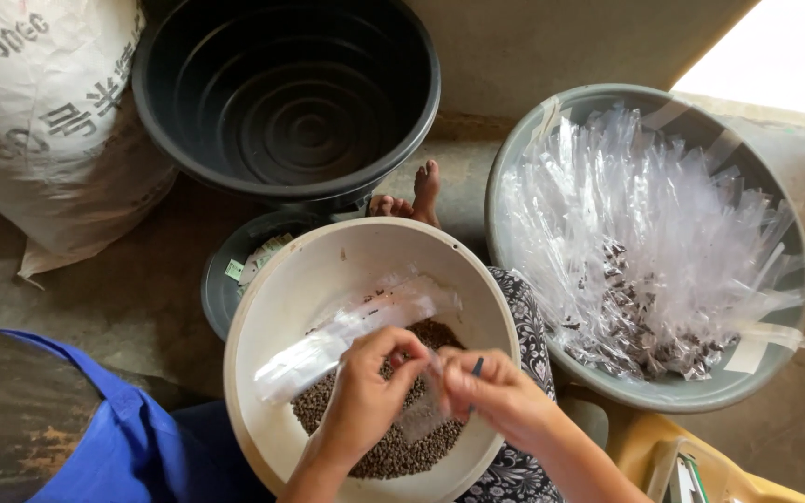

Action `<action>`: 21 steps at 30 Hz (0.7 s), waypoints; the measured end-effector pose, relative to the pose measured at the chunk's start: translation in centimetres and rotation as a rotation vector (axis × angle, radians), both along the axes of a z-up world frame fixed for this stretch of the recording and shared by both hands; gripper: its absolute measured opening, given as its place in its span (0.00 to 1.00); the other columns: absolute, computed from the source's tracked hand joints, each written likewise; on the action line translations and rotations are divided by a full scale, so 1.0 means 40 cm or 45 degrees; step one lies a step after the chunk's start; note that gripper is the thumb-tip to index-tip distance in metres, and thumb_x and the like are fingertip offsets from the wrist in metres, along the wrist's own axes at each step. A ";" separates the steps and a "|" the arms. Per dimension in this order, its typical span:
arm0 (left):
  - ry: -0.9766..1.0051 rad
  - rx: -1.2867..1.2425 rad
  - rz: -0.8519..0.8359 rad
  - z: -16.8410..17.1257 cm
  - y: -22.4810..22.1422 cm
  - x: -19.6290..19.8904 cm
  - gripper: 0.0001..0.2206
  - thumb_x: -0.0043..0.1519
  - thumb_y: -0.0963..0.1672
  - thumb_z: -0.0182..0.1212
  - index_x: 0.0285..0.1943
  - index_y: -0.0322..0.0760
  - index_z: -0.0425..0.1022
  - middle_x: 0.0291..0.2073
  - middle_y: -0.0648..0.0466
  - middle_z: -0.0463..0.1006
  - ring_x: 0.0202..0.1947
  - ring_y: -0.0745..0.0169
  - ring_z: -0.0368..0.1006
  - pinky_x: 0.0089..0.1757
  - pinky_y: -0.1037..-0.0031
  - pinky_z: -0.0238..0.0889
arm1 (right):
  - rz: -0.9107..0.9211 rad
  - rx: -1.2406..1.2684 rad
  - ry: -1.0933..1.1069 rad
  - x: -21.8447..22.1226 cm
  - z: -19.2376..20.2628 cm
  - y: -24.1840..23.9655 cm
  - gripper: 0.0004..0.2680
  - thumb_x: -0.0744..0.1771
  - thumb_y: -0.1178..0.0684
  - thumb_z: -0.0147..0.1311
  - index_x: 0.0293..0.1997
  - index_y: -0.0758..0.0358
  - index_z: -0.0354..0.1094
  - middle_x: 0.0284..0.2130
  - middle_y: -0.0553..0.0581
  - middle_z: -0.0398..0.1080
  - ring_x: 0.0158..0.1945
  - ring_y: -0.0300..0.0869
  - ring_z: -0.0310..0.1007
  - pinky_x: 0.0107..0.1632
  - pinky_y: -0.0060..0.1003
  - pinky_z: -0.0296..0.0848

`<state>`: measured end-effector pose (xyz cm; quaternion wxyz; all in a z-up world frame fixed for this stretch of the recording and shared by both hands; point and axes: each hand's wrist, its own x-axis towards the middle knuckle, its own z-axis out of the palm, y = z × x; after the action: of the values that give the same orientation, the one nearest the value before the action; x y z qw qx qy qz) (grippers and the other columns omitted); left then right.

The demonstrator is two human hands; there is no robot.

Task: Manually filling small plastic bags with food pellets from a large bowl

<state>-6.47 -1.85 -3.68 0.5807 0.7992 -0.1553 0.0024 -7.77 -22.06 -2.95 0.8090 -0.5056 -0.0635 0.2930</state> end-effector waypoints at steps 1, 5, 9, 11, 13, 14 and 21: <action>0.005 0.002 -0.001 0.037 0.000 -0.003 0.06 0.57 0.37 0.65 0.36 0.42 0.75 0.31 0.58 0.79 0.30 0.69 0.70 0.35 0.80 0.70 | -0.001 0.002 0.005 0.004 0.003 0.007 0.08 0.68 0.53 0.55 0.33 0.65 0.75 0.26 0.53 0.71 0.27 0.35 0.66 0.32 0.29 0.65; 0.175 -0.164 -0.102 0.043 -0.011 0.038 0.06 0.58 0.41 0.64 0.42 0.36 0.76 0.32 0.54 0.80 0.29 0.67 0.73 0.29 0.79 0.68 | -0.414 -0.542 -0.407 0.032 -0.005 0.035 0.06 0.68 0.57 0.54 0.46 0.68 0.70 0.25 0.55 0.71 0.27 0.38 0.71 0.30 0.30 0.74; -0.022 -0.407 0.291 0.103 0.029 0.120 0.05 0.65 0.41 0.58 0.36 0.37 0.76 0.25 0.56 0.76 0.25 0.70 0.69 0.28 0.84 0.66 | -0.414 -0.681 -0.560 -0.037 -0.041 0.061 0.04 0.69 0.56 0.50 0.38 0.64 0.69 0.21 0.48 0.67 0.24 0.34 0.62 0.27 0.28 0.60; -0.063 -0.516 0.370 0.132 0.032 0.171 0.04 0.65 0.40 0.59 0.36 0.35 0.76 0.24 0.56 0.76 0.24 0.71 0.68 0.27 0.85 0.63 | -0.422 -0.733 -0.683 -0.028 -0.063 0.016 0.04 0.68 0.57 0.51 0.36 0.63 0.70 0.19 0.47 0.66 0.21 0.33 0.60 0.23 0.25 0.57; -0.079 -0.617 0.456 0.124 0.021 0.209 0.04 0.65 0.39 0.60 0.37 0.32 0.76 0.24 0.55 0.75 0.23 0.73 0.66 0.26 0.87 0.59 | -0.421 -0.785 -0.780 -0.025 -0.081 -0.036 0.04 0.68 0.57 0.52 0.35 0.61 0.70 0.17 0.46 0.65 0.19 0.31 0.58 0.20 0.23 0.55; -0.146 -0.586 0.448 0.107 0.002 0.236 0.04 0.66 0.40 0.59 0.38 0.33 0.76 0.23 0.57 0.74 0.20 0.74 0.63 0.22 0.87 0.56 | -0.453 -0.903 -0.883 -0.011 -0.086 -0.070 0.02 0.66 0.61 0.53 0.34 0.61 0.70 0.21 0.48 0.68 0.19 0.31 0.60 0.20 0.22 0.58; -0.397 0.917 -0.023 -0.213 -0.154 0.311 0.16 0.47 0.52 0.75 0.40 0.48 0.79 0.36 0.57 0.77 0.41 0.55 0.72 0.49 0.56 0.62 | -0.923 -2.037 -0.749 0.071 -0.263 -0.491 0.06 0.69 0.51 0.61 0.44 0.60 0.75 0.45 0.64 0.71 0.43 0.63 0.75 0.45 0.54 0.74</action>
<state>5.98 -8.03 -12.18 0.2325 0.9404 -0.2397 0.0641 -4.94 -41.69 -13.46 0.2127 -0.9566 0.1170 -0.1614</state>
